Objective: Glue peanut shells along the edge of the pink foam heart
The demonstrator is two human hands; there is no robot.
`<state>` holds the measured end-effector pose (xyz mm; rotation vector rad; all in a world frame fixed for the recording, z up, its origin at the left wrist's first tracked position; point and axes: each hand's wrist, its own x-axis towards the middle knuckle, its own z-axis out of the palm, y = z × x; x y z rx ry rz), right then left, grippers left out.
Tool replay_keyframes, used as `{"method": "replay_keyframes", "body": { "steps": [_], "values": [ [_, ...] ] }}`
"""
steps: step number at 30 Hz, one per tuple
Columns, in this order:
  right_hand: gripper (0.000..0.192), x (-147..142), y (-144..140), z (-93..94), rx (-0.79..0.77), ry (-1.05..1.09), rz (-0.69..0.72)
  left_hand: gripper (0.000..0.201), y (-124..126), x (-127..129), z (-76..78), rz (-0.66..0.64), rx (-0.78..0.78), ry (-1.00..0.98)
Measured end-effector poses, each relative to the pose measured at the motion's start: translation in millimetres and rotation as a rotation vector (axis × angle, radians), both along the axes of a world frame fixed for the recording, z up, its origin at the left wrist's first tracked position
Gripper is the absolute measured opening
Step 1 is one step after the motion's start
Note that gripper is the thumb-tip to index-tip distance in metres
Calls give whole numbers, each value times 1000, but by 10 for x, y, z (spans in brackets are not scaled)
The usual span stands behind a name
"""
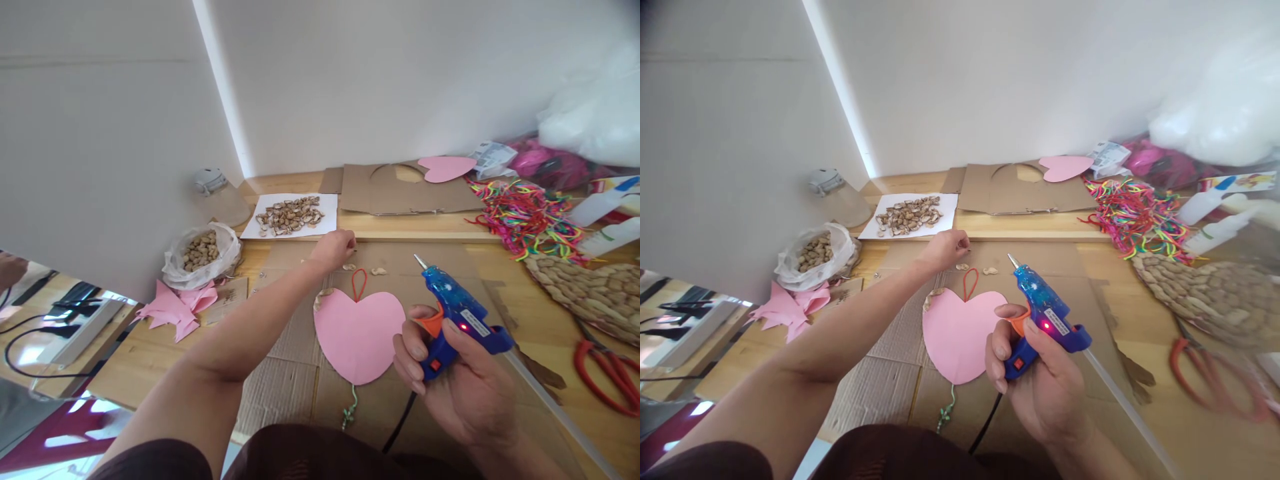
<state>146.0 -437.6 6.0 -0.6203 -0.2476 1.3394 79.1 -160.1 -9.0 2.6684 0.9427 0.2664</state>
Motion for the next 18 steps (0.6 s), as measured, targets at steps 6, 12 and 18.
{"method": "replay_keyframes", "body": {
  "steps": [6,12,18],
  "values": [
    [23,-3,9,-4,7,-1,6,13,18,-67,-42,-86,24,2],
    [21,-7,48,-7,-3,-6,-2,19,-51,-244,-7,-135,30,-7],
    [21,2,54,-19,-10,-26,-7,27,-39,-344,-34,-99,20,-79]
  ]
}}
